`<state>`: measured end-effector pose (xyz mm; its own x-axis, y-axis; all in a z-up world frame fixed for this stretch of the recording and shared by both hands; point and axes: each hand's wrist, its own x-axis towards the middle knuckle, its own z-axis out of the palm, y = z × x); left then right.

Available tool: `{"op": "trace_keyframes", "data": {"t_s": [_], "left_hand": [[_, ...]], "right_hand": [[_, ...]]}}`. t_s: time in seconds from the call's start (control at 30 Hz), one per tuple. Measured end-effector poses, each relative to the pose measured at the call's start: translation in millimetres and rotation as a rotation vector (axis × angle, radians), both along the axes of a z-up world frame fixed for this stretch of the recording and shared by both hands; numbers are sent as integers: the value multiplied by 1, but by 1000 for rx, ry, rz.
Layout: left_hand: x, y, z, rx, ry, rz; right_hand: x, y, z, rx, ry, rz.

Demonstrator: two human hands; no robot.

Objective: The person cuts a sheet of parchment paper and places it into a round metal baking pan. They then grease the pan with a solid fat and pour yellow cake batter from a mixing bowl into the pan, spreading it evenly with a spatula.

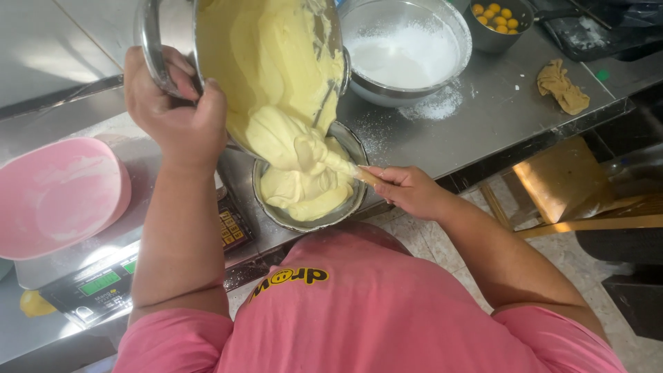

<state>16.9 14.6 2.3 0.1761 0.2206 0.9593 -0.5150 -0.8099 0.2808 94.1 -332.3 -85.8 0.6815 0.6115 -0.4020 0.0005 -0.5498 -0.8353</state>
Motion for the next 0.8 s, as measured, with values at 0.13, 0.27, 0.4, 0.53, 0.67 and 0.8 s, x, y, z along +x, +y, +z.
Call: {"op": "trace_keyframes", "data": {"t_s": [0.13, 0.27, 0.4, 0.53, 0.67, 0.8], "left_hand": [[3, 10, 1, -79, 39, -18], [6, 24, 3, -298, 82, 16], [19, 48, 1, -479, 13, -90], [33, 62, 0, -755, -136, -300], [45, 64, 5, -1087, -188, -423], [65, 80, -11, -1162, -236, -423]], "right_hand": [[5, -16, -2, 63, -70, 75], [15, -40, -15, 165, -237, 51], [15, -59, -36, 193, -697, 190], [11, -58, -65, -65, -1120, 224], [0, -48, -50, -20, -1522, 166], [2, -45, -56, -101, -1469, 219]]}}
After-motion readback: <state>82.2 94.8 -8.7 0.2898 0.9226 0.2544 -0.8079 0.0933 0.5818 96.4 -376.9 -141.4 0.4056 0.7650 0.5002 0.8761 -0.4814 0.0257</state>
